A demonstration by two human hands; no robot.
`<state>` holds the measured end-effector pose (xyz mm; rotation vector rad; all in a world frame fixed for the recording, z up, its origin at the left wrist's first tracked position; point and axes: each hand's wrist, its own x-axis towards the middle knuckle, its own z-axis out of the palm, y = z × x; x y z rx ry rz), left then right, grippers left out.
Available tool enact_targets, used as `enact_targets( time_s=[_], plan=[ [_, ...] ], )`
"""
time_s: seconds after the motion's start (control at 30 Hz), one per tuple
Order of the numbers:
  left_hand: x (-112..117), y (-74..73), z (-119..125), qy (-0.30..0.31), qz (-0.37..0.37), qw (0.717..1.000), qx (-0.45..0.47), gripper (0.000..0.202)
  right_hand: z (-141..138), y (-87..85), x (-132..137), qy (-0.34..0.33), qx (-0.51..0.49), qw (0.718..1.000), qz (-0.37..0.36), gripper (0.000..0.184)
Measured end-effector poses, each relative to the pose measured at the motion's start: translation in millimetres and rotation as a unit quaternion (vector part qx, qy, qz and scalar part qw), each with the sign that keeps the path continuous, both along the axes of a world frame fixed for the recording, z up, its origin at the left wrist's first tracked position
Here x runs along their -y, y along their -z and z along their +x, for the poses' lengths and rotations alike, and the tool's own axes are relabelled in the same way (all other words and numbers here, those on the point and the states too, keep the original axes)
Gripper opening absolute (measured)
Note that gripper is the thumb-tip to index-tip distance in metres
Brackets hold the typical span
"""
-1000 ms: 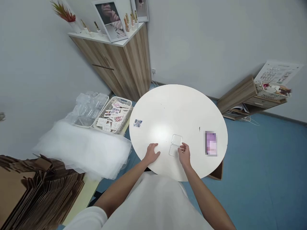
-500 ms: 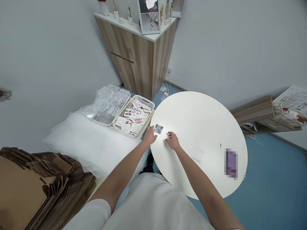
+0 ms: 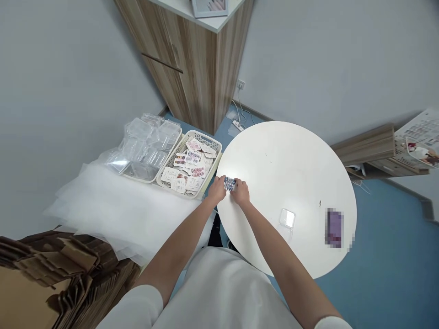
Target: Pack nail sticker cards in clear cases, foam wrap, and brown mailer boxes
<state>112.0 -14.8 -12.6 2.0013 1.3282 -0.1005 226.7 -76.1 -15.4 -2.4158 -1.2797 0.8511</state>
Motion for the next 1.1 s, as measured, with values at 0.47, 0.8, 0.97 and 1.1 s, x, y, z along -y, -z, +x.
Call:
enact_targets(
  time_s=[0.47,0.8,0.97,1.1],
  plan=[
    [36.1,-6.6,0.1,-0.004,0.036,0.993,0.11,0.064,12.9,2.9,37.3,0.017,-0.117,0.985,0.124,0.054],
    [111.6,-28.2,29.8,0.066,0.053,0.977,0.194,0.06,52.0,-21.7,135.9,-0.011,-0.121,0.981,0.152,0.066],
    [162.2,-37.4,51.1,0.127,0.046,0.969,0.206,0.059,74.3,-23.5,201.1,0.021,-0.12,0.979,0.162,0.063],
    [199.9,-31.8,67.5,0.156,0.022,0.967,0.2,0.056,91.8,-19.3,251.6,0.023,-0.125,0.979,0.16,0.061]
  ],
)
